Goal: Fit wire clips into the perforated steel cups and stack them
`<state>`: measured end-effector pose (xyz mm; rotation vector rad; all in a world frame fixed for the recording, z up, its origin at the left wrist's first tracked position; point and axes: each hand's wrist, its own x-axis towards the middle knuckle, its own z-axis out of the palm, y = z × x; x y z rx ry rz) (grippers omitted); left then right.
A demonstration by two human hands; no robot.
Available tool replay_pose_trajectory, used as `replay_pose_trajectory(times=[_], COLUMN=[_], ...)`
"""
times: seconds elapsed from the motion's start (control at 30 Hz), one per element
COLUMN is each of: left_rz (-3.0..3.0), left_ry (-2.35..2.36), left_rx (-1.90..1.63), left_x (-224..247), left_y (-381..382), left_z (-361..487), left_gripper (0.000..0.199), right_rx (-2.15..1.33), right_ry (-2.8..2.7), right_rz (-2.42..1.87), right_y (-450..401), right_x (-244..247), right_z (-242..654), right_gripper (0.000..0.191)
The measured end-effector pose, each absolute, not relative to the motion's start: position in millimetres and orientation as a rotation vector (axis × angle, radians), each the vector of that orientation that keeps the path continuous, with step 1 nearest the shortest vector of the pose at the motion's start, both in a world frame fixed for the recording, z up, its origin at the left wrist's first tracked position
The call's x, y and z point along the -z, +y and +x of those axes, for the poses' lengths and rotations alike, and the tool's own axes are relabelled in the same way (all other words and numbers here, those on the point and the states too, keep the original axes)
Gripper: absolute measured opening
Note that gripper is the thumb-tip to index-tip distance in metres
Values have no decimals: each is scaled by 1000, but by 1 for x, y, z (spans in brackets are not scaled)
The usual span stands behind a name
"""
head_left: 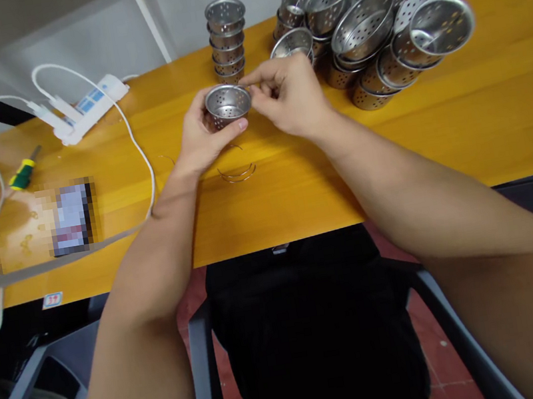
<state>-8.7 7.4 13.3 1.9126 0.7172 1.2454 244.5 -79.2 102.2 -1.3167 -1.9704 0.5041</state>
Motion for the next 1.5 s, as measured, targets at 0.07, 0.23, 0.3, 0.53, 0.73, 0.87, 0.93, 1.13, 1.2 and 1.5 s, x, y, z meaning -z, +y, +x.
replay_pose_trajectory(times=[0.07, 0.23, 0.3, 0.53, 0.73, 0.87, 0.93, 1.13, 1.2, 1.5], left_rz=[1939, 2029, 2019, 1974, 2012, 2083, 2086, 2154, 2157, 2166], left_ry=[748, 745, 761, 786, 794, 648, 669, 514, 494, 563], left_rx=[-1245, -1238, -1232, -1223, -1237, -1279, -1278, -1323, -1321, -1310], left_x=[-13, -15, -17, -26, -18, -10, -6, 1, 2, 1], left_y=[7, 2, -1, -7, -1, 6, 8, 14, 15, 8], left_z=[-9, -6, -5, -4, -6, -7, -7, -7, -8, -5], left_gripper=[87, 86, 78, 69, 75, 87, 85, 85, 87, 101], right_rx=[-485, -500, -503, -529, -502, -532, -543, -651, -670, -575], right_ry=[-1983, -1999, -2006, -1960, -2002, -1919, -1838, -1729, -1723, -1696], right_rz=[-1294, -1284, -1296, -1286, -1403, -1292, -1215, -1038, -1008, -1008], right_y=[-79, -77, -76, -76, -79, -71, -65, -57, -57, -55], right_x=[-102, -99, -97, -94, -96, -85, -77, -65, -65, -62], right_z=[245, 244, 244, 242, 238, 237, 236, 235, 234, 230], right_gripper=[41, 37, 39, 55, 62, 48, 43, 39, 40, 28])
